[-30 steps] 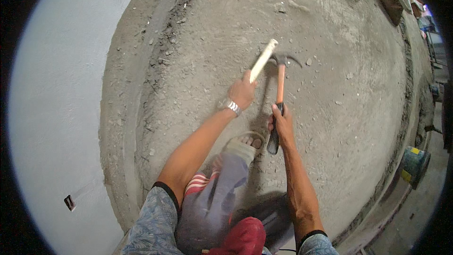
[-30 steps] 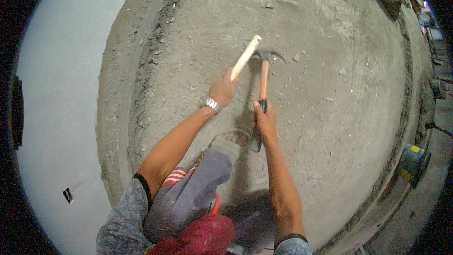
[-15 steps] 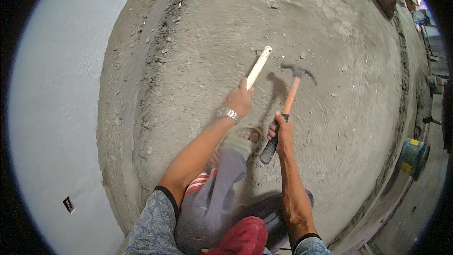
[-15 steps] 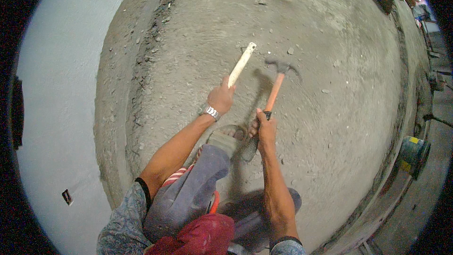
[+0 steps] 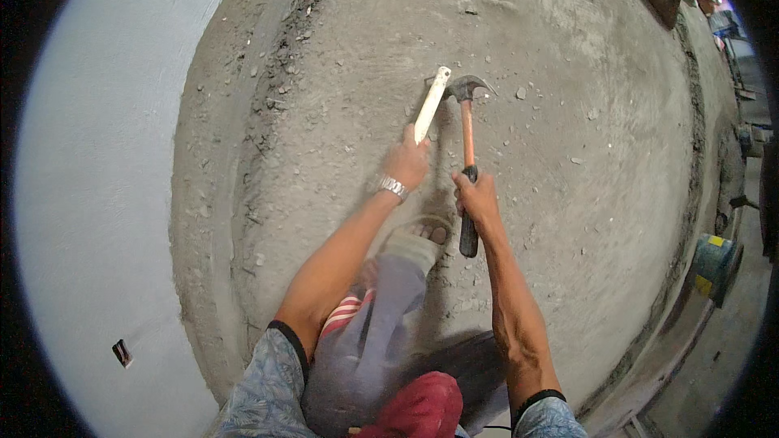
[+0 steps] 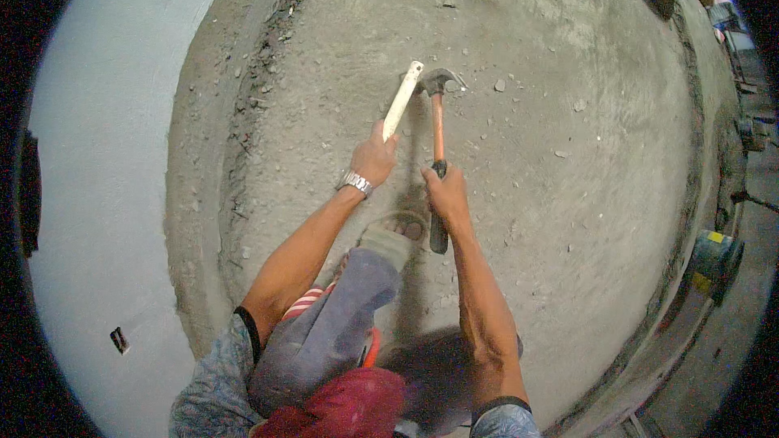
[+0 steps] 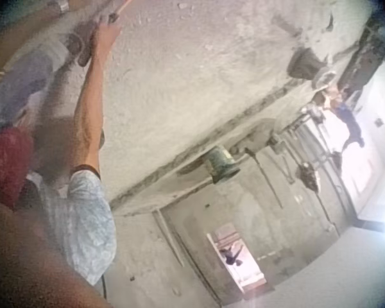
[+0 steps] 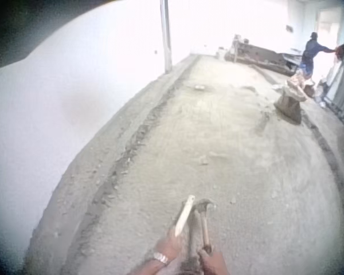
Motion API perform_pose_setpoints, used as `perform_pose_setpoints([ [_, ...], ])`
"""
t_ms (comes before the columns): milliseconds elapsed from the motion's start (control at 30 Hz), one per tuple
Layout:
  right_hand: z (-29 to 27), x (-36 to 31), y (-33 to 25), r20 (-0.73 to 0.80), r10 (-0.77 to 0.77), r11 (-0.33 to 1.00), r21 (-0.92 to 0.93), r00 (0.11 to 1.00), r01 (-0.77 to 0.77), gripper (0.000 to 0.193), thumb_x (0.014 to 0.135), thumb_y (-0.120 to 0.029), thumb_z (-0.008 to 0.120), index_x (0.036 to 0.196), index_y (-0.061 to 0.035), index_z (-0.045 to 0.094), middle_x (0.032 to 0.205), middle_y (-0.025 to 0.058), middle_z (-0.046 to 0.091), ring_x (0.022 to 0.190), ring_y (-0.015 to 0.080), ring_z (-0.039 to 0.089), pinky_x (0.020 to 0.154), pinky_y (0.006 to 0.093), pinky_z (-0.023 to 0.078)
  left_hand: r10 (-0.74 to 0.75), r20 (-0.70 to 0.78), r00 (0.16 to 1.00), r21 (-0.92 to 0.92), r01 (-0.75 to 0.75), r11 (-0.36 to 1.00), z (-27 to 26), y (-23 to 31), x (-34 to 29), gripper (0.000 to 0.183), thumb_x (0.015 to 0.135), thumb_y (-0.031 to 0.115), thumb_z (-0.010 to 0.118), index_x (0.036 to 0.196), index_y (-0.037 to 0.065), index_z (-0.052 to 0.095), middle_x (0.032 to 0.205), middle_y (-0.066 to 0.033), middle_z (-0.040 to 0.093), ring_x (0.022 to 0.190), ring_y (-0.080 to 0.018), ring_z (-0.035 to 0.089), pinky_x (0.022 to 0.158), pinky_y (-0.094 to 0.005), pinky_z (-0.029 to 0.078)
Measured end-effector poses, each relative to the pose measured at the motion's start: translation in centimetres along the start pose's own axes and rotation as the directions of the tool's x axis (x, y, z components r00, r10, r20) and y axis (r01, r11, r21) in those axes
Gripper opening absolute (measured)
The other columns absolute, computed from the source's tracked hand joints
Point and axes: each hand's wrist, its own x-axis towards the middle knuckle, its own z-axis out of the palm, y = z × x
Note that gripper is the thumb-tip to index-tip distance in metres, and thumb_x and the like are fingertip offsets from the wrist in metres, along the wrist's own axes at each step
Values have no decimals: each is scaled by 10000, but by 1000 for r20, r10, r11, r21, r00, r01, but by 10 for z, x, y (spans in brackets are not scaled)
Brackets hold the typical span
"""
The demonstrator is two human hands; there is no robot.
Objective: The person sits on the floor and repeatedly strikes a white plastic conduit pipe with a hammer to break it into smaller pieces. Another person is visible in the background working with a bucket and shovel.
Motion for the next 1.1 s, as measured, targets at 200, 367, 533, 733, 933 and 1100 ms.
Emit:
perform_pose_setpoints([
  [200,-5,-34,-51,-142,-186,958,192,972,212,229,861,-225,631,802,-32,522,562,9,500,430,99,482,388,268,399,-18,24,1000,5,18,1000,-7,5,-2,440,917,353,495,1245,75,403,787,-261,634,746,-457,615,635,-552,462],
  [367,-1,-45,-74,-314,-299,816,406,901,412,162,879,-159,600,870,-23,513,589,5,500,436,93,470,388,258,393,-25,31,999,-29,26,999,-3,8,1,448,918,355,490,1249,67,399,792,-264,635,752,-458,615,639,-547,465],
  [533,17,-1,-20,-196,-146,965,188,970,183,182,856,-174,602,808,-16,526,572,18,502,436,108,478,398,269,391,30,53,998,-13,-30,999,-1,7,7,485,917,355,484,1287,59,378,787,-264,636,747,-451,621,634,-543,465],
  [733,-21,-22,-43,-118,-19,960,276,993,51,210,852,-189,614,764,-43,491,551,19,487,403,115,462,386,279,393,-8,-14,1000,4,8,1000,-2,-1,2,465,912,356,490,1267,72,394,773,-266,633,724,-454,614,623,-545,460],
  [933,10,-19,-38,-308,-243,842,403,920,358,191,871,-169,586,760,-49,488,549,2,477,418,99,455,380,270,380,4,7,1000,-25,-4,1000,-8,8,4,429,914,357,488,1223,68,414,777,-266,632,729,-456,614,627,-549,459],
  [1100,4,4,-23,16,-41,992,120,999,39,195,860,-164,587,724,-80,475,547,3,482,411,100,452,380,279,386,-42,-7,999,0,42,999,-9,1,5,398,918,351,489,1191,70,422,782,-267,632,746,-464,612,636,-548,462],
])
